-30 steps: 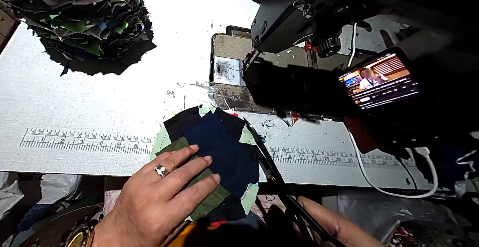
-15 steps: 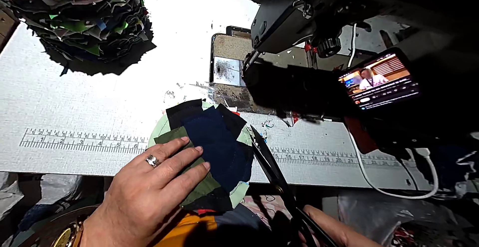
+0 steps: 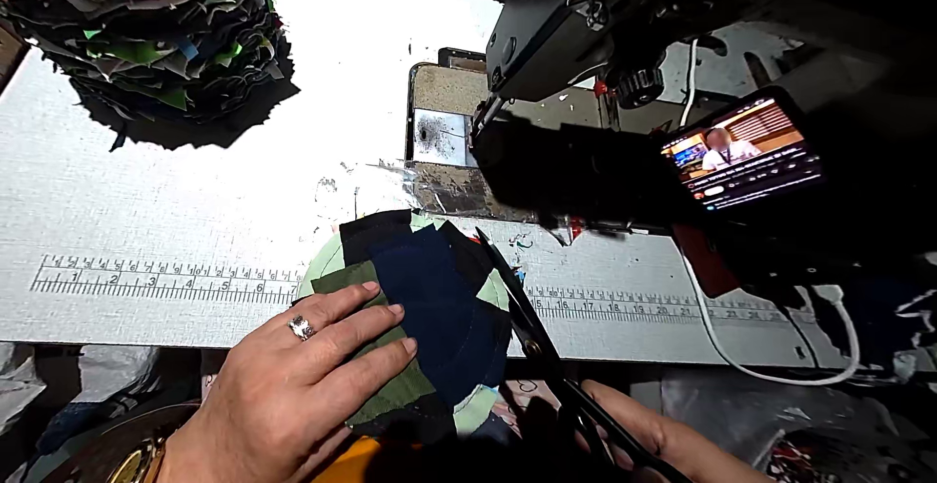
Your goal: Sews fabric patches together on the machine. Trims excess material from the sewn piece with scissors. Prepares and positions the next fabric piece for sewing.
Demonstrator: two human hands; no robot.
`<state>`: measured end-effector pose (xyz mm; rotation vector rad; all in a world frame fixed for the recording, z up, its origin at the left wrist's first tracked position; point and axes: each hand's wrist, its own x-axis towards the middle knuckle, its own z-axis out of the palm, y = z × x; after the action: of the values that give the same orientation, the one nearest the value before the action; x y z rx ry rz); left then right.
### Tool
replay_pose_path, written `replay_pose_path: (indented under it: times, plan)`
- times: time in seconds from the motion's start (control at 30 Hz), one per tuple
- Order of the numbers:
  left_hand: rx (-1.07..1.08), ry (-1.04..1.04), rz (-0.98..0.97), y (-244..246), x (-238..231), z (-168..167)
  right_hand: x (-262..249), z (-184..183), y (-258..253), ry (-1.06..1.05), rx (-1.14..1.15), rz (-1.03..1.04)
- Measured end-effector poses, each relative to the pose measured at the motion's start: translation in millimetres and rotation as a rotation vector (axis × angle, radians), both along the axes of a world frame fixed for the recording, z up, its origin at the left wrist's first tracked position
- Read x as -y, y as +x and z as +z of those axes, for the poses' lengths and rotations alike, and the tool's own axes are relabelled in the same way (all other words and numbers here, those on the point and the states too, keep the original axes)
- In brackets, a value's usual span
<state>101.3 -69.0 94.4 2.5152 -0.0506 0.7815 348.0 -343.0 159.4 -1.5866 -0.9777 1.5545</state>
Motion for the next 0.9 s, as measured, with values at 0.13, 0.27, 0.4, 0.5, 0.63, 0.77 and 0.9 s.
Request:
replay_pose_path:
  times: [0.13,0.27,0.4,0.5,0.63,0.77,0.9]
  plan:
    - [-0.002,0.007,0.003,0,-3,1,0,4,-5,-0.008,0.03,-0.057]
    - [-0.001,0.037,-0.001,3,-15,7,0,6,-13,-0.013,0.057,-0.12]
    - [-0.009,0.136,0.035,3,-9,8,0,7,-14,-0.007,0.066,-0.144]
    - [-0.014,0.214,0.107,3,4,4,4,4,-10,-0.03,0.053,-0.08]
    - [-0.018,0.187,0.175,0,4,3,12,5,2,-0.068,0.085,0.097]
    - [0.029,0.071,0.134,-1,1,-1,13,9,4,-0.059,0.097,0.112]
    - [0.037,0.006,0.069,-2,2,-3,8,4,7,-0.023,0.084,0.116]
